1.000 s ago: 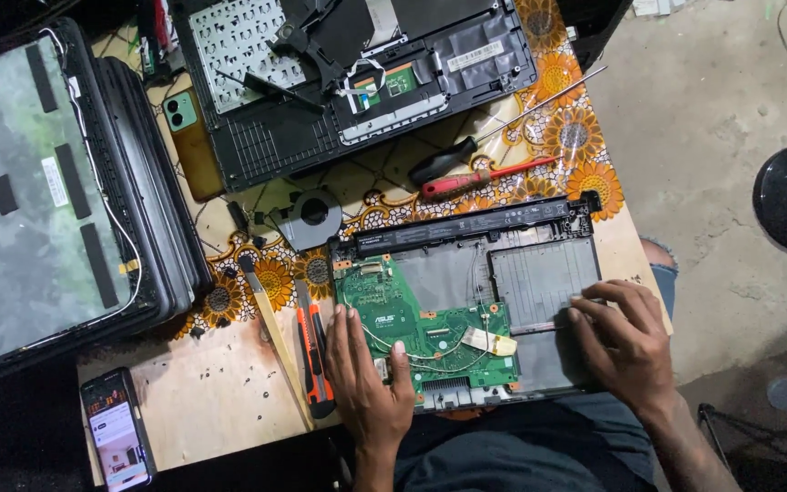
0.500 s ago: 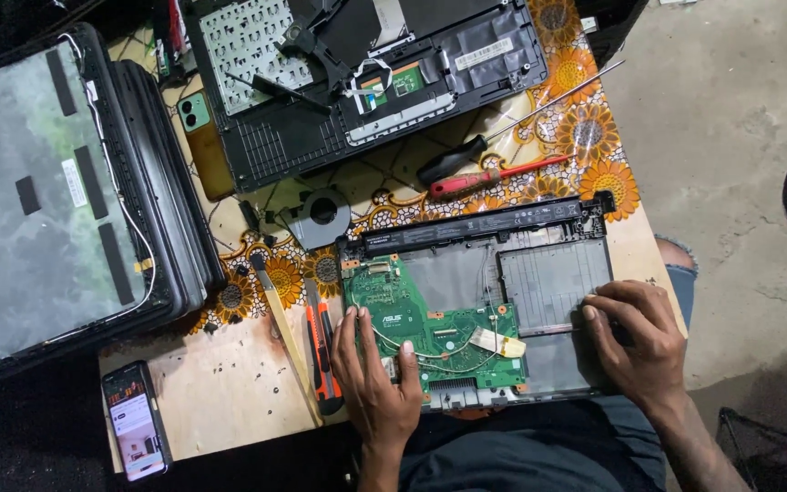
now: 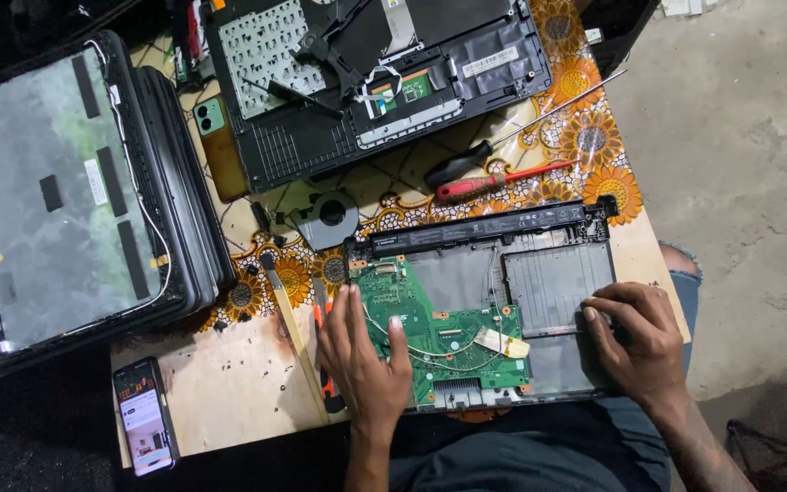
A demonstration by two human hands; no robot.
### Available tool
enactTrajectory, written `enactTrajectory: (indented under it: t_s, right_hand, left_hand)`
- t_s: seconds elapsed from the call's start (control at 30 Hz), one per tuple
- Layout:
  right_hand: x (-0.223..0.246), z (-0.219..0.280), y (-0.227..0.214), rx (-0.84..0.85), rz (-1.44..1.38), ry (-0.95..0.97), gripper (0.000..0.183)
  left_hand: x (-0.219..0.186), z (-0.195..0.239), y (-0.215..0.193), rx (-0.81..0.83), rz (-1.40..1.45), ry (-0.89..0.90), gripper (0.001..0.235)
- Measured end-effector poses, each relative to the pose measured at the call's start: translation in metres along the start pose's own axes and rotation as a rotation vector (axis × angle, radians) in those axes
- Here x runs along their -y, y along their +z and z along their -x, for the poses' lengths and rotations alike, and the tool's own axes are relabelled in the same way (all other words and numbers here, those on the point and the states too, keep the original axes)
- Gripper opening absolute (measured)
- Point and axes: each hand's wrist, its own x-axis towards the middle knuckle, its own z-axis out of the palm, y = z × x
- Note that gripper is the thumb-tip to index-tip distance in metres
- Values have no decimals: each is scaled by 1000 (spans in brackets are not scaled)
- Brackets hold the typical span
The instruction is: The person places a laptop motherboard into the chassis, then installs a cooling fan and connects its cable. They use a screwdriver to secure the fan and adjust internal components.
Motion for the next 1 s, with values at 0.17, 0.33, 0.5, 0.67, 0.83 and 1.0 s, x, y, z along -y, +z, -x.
enactTrajectory:
  t_s: [0.17,0.33,0.5,0.67,0.83,1.0]
  right_hand:
    - [7,-6,-2,-21,-11,-14,13]
    - [7,-6,-2,-42,-21,7,13]
    - [2,-3,1,-8,-12,40,15]
    - [2,-2,1,9,6,54,15]
    - [0,-3,2,8,23,52,15]
    - [6,-8,-1,6,16,22,14]
  left_hand:
    - [2,-22,11,34,-62,112,56]
    - [1,-23,20,63,-76,108,54]
    - [3,-21,25,112,-128,55,55]
    - [1,-23,26,184,-148,61,52]
    - [3,-24,31,165,-154,57,55]
    - [-5,-27,23,77,-132,95,50]
